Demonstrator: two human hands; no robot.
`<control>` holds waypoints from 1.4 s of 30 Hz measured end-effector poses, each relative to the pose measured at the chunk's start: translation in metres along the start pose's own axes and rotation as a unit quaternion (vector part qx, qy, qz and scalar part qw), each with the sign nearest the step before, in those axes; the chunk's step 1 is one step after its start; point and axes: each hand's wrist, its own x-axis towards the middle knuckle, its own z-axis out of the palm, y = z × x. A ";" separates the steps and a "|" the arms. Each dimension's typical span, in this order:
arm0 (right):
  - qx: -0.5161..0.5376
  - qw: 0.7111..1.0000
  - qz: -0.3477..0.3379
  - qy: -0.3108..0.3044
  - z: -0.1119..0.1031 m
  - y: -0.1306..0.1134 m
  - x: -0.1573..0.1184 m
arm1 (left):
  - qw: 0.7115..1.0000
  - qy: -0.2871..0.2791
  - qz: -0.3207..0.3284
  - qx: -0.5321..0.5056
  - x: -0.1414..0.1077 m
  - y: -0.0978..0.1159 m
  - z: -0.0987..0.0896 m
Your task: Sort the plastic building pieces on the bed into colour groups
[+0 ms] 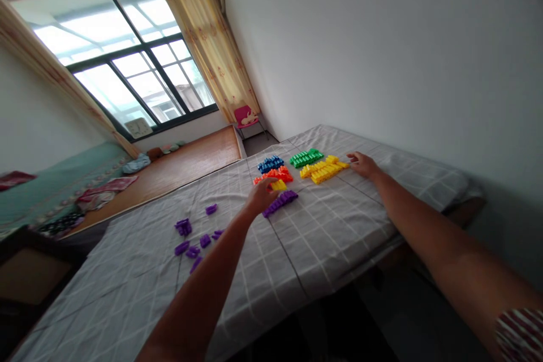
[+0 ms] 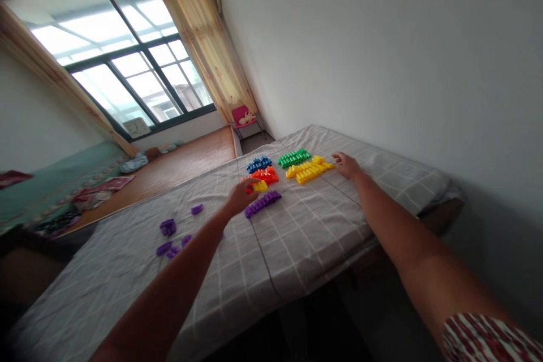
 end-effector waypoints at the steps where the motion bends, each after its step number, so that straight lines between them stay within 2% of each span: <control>1: -0.018 0.999 0.007 0.031 0.000 0.003 -0.002 | 1.000 -0.008 0.015 0.007 0.010 0.013 0.015; 3: -0.055 0.996 0.009 0.071 0.000 0.007 -0.004 | 0.999 -0.012 0.042 0.017 0.030 0.033 0.040; 5: -0.078 0.994 -0.002 0.080 0.000 0.008 -0.005 | 0.999 -0.016 0.038 0.010 0.046 0.046 0.060; 10: -0.085 0.994 -0.031 0.062 -0.003 0.003 -0.005 | 0.997 -0.047 -0.059 -0.015 0.066 0.051 0.092; 12: -0.086 0.994 -0.034 0.058 -0.003 0.002 -0.005 | 0.995 -0.064 -0.079 0.017 0.068 0.048 0.098; 16: -0.083 0.994 -0.050 0.041 -0.002 0.001 -0.002 | 0.992 -0.082 -0.047 0.087 0.072 0.046 0.104; 19: -0.086 0.994 -0.052 0.033 -0.001 0.000 -0.001 | 0.990 -0.094 -0.038 0.099 0.078 0.048 0.108; 24: -0.097 0.994 -0.046 0.033 -0.002 0.000 -0.002 | 0.988 -0.101 -0.011 0.118 0.074 0.056 0.102; 28: -0.096 0.994 -0.044 0.040 -0.003 0.003 -0.005 | 0.993 -0.047 0.029 0.101 0.047 0.057 0.074; 31: -0.091 0.995 -0.016 0.043 -0.004 0.011 -0.006 | 0.995 -0.005 0.046 0.094 0.016 0.037 0.038; 34: -0.082 0.995 0.018 0.052 -0.002 0.025 -0.003 | 0.993 0.021 0.011 0.119 -0.023 -0.011 -0.012; 35: -0.076 0.995 0.024 0.052 -0.001 0.030 0.000 | 0.991 0.029 -0.015 0.132 -0.037 -0.032 -0.032; 37: -0.068 0.995 0.041 0.056 0.001 0.042 0.006 | 0.980 0.037 -0.107 0.162 -0.069 -0.076 -0.072; 39: -0.059 0.995 0.054 0.059 0.003 0.055 0.012 | 0.961 0.022 -0.201 0.188 -0.103 -0.116 -0.110; 41: -0.060 0.994 0.061 0.064 0.005 0.069 0.019 | 0.951 -0.018 -0.237 0.197 -0.135 -0.143 -0.138; 42: -0.062 0.994 0.062 0.070 0.006 0.076 0.022 | 0.953 -0.054 -0.236 0.181 -0.150 -0.150 -0.148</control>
